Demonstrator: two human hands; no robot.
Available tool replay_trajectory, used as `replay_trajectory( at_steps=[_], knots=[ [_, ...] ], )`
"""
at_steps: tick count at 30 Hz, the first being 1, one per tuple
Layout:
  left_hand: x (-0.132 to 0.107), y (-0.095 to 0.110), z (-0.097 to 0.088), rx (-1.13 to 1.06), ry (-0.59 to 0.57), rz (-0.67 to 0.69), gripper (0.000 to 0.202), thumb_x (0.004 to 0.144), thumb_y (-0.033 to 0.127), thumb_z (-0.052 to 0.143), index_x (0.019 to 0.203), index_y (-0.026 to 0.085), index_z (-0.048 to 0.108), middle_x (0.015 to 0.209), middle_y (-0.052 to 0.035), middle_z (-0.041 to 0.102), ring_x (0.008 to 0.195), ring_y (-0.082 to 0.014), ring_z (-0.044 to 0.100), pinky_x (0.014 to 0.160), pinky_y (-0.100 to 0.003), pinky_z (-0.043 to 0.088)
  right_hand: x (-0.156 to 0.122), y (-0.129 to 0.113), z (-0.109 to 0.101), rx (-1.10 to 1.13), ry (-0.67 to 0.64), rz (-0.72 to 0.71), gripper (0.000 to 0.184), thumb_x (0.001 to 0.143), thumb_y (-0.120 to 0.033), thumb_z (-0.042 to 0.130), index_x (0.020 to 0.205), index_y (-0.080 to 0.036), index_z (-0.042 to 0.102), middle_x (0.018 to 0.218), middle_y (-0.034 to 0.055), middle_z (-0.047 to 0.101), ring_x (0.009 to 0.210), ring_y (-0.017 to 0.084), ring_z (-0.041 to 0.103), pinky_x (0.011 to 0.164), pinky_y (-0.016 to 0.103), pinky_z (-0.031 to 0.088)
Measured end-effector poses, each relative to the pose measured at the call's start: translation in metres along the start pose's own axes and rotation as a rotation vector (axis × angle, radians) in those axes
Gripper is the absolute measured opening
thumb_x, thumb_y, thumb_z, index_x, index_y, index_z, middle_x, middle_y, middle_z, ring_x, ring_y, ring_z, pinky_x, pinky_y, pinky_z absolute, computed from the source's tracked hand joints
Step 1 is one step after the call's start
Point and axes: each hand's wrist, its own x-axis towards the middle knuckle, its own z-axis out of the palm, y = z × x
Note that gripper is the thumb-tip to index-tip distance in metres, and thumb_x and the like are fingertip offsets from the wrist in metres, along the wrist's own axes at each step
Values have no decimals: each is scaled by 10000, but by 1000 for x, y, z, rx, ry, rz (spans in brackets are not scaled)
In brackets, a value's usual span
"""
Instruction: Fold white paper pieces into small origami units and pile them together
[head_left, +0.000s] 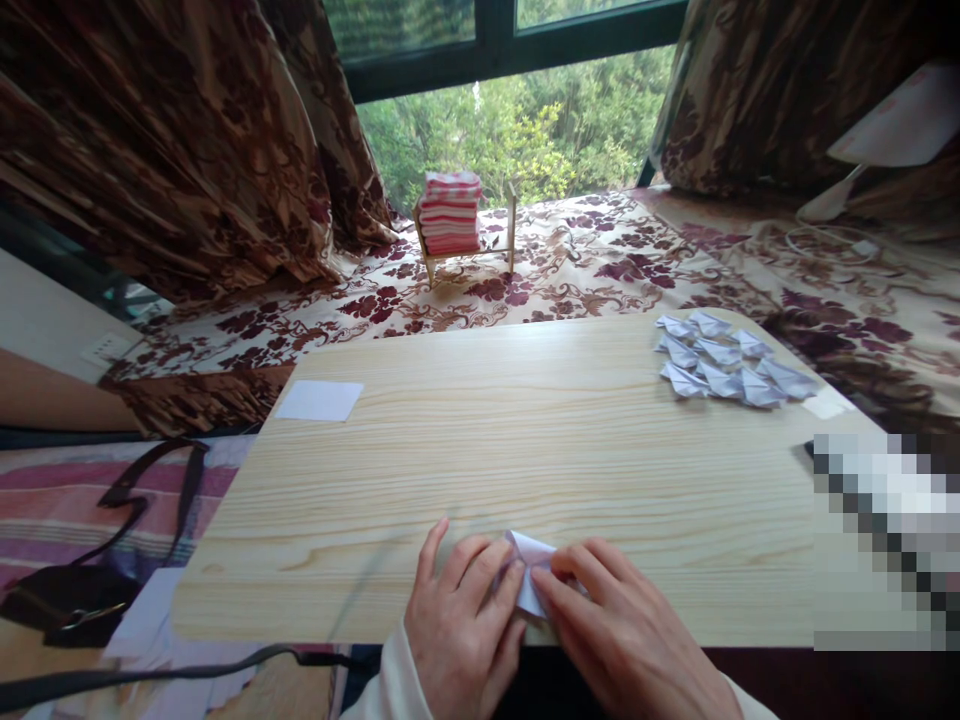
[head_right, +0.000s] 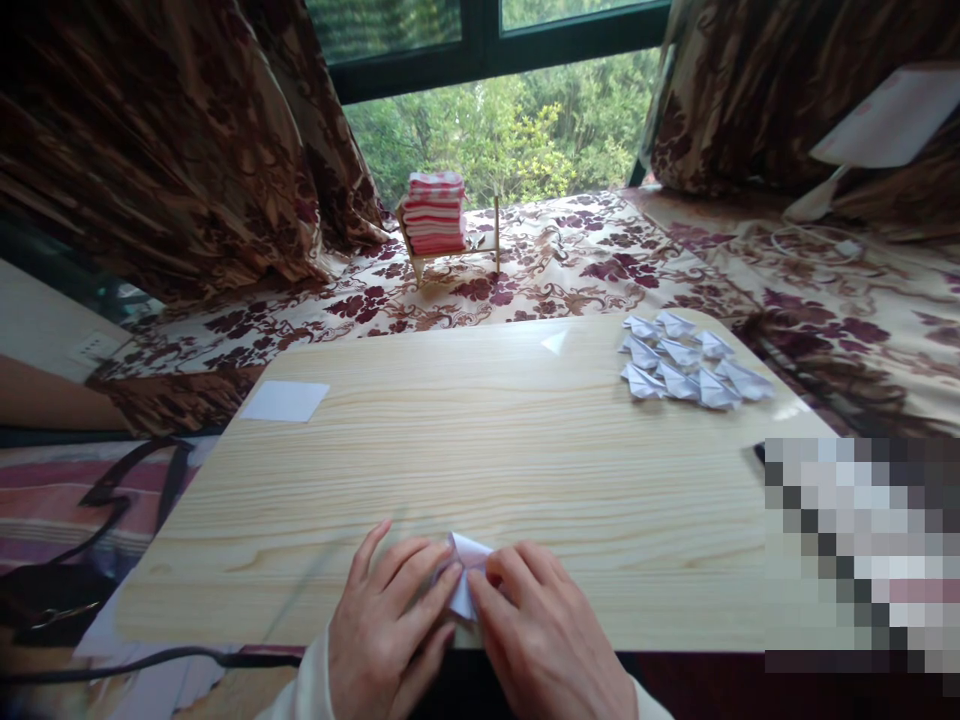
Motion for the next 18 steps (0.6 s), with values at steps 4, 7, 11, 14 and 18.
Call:
replay_trajectory(
  at_steps=[4, 7, 11, 14, 18],
  knots=[
    [-1, 0, 0, 17, -21, 12, 285, 849, 203, 430, 1042, 167, 637, 1076, -66, 667, 1036, -230, 518, 1080, -521, 154, -2, 0, -1, -5, -4, -2, 216, 871, -102, 412, 962, -163, 599, 863, 82, 586, 773, 199, 506, 690, 324, 466],
    [-1, 0, 0, 29, -41, 20, 291, 848, 196, 430, 1056, 161, 631, 1069, -66, 666, 1035, -234, 515, 1082, -523, 147, -2, 0, -1, -13, -18, 3, 246, 849, -79, 433, 1011, -162, 599, 883, 84, 589, 789, 206, 504, 701, 334, 467],
    [0, 0, -2, 34, -50, 34, 291, 855, 212, 429, 1059, 156, 629, 1040, -67, 667, 1023, -237, 519, 1087, -519, 140, -5, 2, 1, -43, -42, -20, 294, 839, -58, 421, 1048, -165, 598, 903, 87, 591, 789, 206, 498, 696, 329, 460],
    [2, 1, -3, 20, -63, 33, 286, 861, 213, 429, 1055, 150, 628, 1035, -64, 666, 1021, -231, 520, 1092, -513, 130, -7, 3, 3, -117, -30, -72, 322, 857, -67, 401, 1102, -162, 587, 926, 100, 593, 798, 215, 490, 701, 337, 454],
    [5, 3, -3, 13, -43, 31, 289, 881, 198, 410, 1066, 141, 625, 1010, -58, 673, 1002, -209, 533, 1102, -494, 123, -9, 3, 5, -198, -19, -102, 307, 884, -99, 399, 1129, -144, 578, 963, 114, 594, 821, 231, 482, 726, 355, 444]
  ],
)
